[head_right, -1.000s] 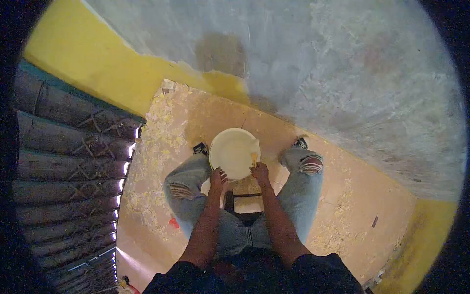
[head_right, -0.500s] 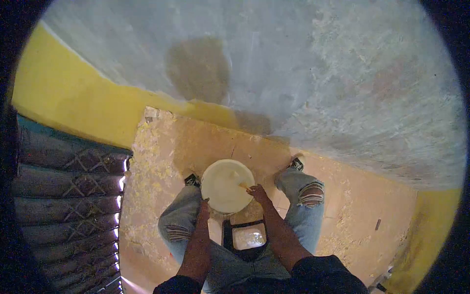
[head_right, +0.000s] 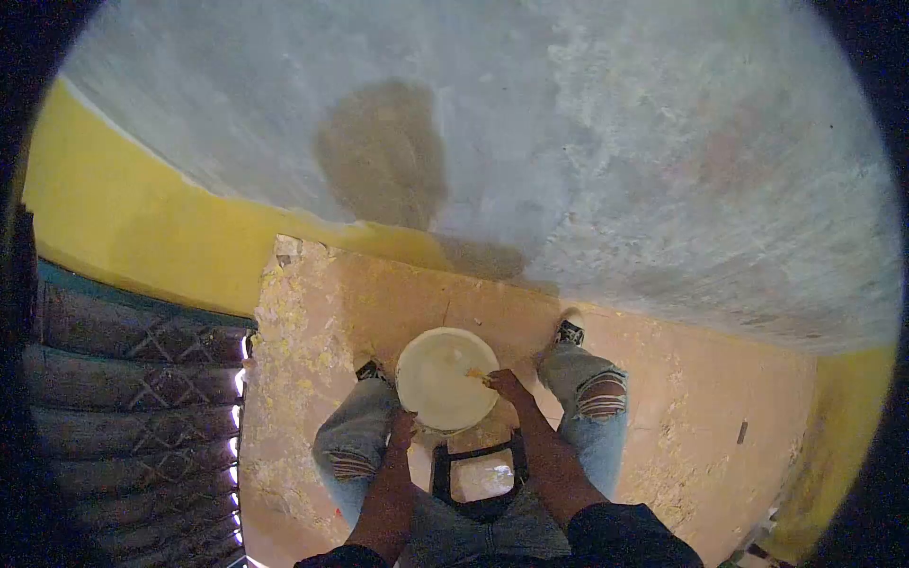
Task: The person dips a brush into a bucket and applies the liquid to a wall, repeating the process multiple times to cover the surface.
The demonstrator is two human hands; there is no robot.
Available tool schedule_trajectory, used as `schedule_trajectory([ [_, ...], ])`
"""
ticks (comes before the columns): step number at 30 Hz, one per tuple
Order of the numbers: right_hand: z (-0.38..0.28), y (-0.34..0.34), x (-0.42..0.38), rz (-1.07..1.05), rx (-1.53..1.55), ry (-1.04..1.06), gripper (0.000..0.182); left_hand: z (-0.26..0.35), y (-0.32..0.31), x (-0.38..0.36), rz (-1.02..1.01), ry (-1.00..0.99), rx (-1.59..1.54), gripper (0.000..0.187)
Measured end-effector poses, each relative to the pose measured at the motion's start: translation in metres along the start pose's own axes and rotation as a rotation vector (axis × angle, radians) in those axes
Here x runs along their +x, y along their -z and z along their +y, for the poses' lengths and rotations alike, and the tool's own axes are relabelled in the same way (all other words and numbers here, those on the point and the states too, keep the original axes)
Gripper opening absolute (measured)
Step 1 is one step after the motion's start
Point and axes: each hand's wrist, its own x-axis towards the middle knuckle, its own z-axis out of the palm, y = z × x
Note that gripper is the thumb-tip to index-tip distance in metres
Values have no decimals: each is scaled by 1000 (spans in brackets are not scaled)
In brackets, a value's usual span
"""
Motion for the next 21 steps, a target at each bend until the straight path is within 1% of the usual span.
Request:
schedule_trajectory([
  [1, -3, 4, -1, 6, 1, 1, 41, -6, -2, 5, -158, -162, -22, 63],
  [2, -4, 8, -2, 45, -178, -29, 41, 19, -1, 3, -314, -323, -46, 74],
  [3, -6, 11, -2, 83, -356, -59, 42, 13, 0, 11, -316, -323, -44, 74],
  [4, -8, 16, -4, 86, -355, -59, 42, 9, 3, 19, -387, -171, -138, 79],
  [5, -10, 23, -7, 84, -198, -69, 42, 12, 2, 21, -456, -15, -230, 85],
  [6, -9, 29, -12, 80, -40, -80, 42, 15, -5, 18, -456, -12, -227, 85],
  [7, 9, 34, -11, 82, -37, -82, 42, 17, -18, 12, -435, -132, -33, 81],
  [8, 36, 36, -6, 105, 100, -67, 42, 24, -30, 2, -412, -249, 163, 77],
  [9, 54, 37, -4, 130, 237, -52, 42, 42, -41, -16, -414, -246, 166, 77],
  [10, 45, 37, -11, 134, 239, -55, 42, 65, -53, -39, -400, -180, 70, 76],
  [11, 20, 38, -22, 233, 316, -51, 36, 77, -60, -53, -385, -113, -27, 76],
  [12, 0, 39, -29, 333, 393, -47, 31, 70, -62, -45, -388, -108, -25, 76],
  [13, -13, 40, -34, 336, 395, -52, 31, 50, -62, -23, -414, -233, 181, 75],
  [14, -26, 43, -38, 391, 245, -16, 27, 29, -63, 0, -437, -360, 384, 75],
  [15, -32, 41, -42, 444, 94, 19, 23, -3, -68, 8, -440, -355, 385, 75],
  [16, -13, 32, -35, 447, 93, 17, 23, -17, -70, 12, -438, -771, 625, 75],
  [17, 25, 21, -17, 597, 339, 236, 19, -8, -69, 13, -416, -1196, 856, 76],
  [18, 46, 15, -7, 738, 589, 460, 15, -19, -82, -4, -415, -1199, 855, 76],
  [19, 38, 17, -11, 738, 590, 464, 15, -2, -90, -42, -458, -489, 730, 76],
  [20, 21, 21, -17, 702, -26, 275, 19, 29, -94, -89, -459, 207, 553, 76],
  [21, 12, 23, -19, 622, -632, 70, 25, 62, -95, -134, -706, 296, 690, 77],
])
